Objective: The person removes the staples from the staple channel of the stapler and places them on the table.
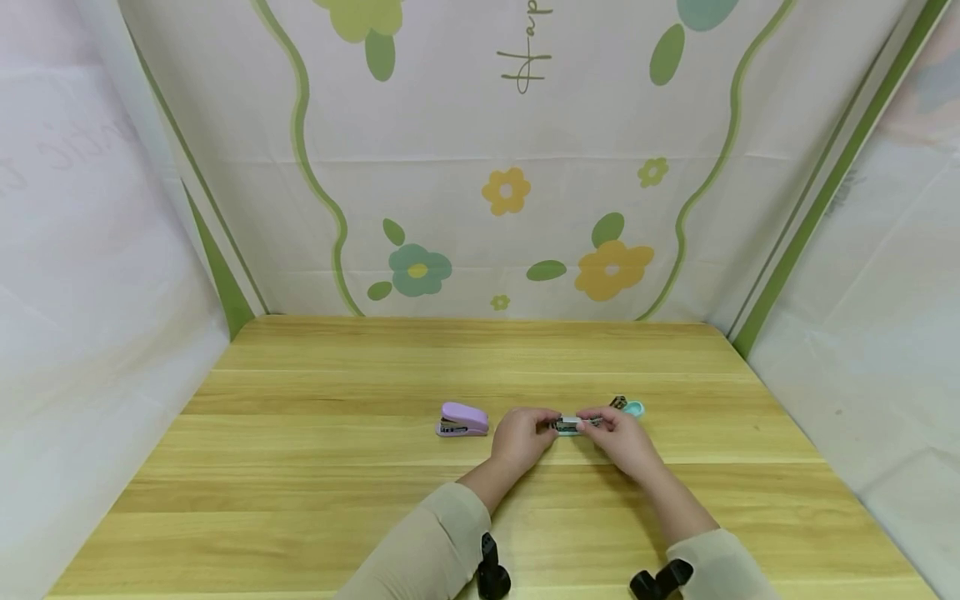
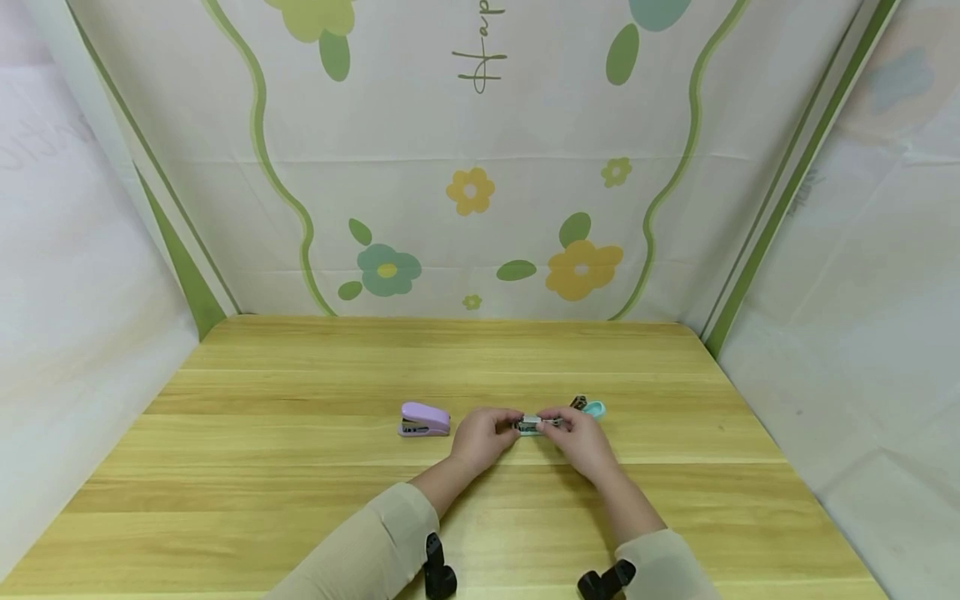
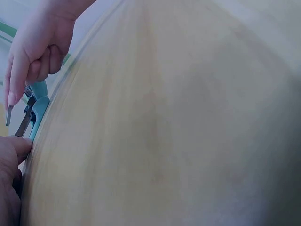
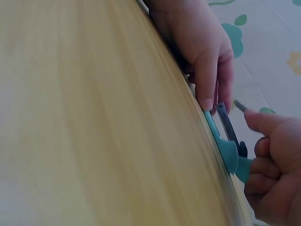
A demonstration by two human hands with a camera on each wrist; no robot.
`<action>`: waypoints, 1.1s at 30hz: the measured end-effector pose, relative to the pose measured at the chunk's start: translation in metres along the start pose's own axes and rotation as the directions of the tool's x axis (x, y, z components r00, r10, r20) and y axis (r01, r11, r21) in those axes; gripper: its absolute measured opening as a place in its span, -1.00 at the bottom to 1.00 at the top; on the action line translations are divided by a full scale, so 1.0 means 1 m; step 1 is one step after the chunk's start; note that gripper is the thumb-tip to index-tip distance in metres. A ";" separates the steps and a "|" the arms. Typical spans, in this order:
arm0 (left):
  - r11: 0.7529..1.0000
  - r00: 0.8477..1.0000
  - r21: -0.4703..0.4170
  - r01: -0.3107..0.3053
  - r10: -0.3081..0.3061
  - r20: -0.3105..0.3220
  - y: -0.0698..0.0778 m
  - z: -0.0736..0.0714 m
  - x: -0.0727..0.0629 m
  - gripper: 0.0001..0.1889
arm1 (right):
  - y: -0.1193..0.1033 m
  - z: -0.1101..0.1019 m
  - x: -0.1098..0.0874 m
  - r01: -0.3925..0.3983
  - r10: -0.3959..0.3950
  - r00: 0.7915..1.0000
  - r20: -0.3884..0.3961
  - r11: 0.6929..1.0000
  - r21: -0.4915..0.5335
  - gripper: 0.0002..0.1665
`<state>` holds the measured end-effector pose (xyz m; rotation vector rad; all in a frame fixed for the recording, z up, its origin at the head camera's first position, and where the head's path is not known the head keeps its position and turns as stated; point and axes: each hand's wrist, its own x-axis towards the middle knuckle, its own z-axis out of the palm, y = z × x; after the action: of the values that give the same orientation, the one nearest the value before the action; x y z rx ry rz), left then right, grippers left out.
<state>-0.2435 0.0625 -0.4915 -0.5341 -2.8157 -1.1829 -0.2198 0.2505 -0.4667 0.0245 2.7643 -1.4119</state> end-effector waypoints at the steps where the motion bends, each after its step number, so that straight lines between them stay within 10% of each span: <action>1: 1.000 1.000 -0.001 -0.001 0.001 0.001 0.000 0.000 0.000 -0.73 | 0.003 -0.002 -0.001 0.004 -0.004 1.000 0.000 1.000 0.014 -0.64; 33: 1.000 1.000 -0.026 -0.003 0.002 -0.008 0.001 0.000 -0.002 -0.71 | 0.049 -0.041 -0.025 0.112 -0.096 0.991 0.094 0.977 -0.179 -0.70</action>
<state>-0.2413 0.0625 -0.4906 -0.5326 -2.7958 -1.2193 -0.1940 0.3126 -0.4815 -0.1843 2.8491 -1.1406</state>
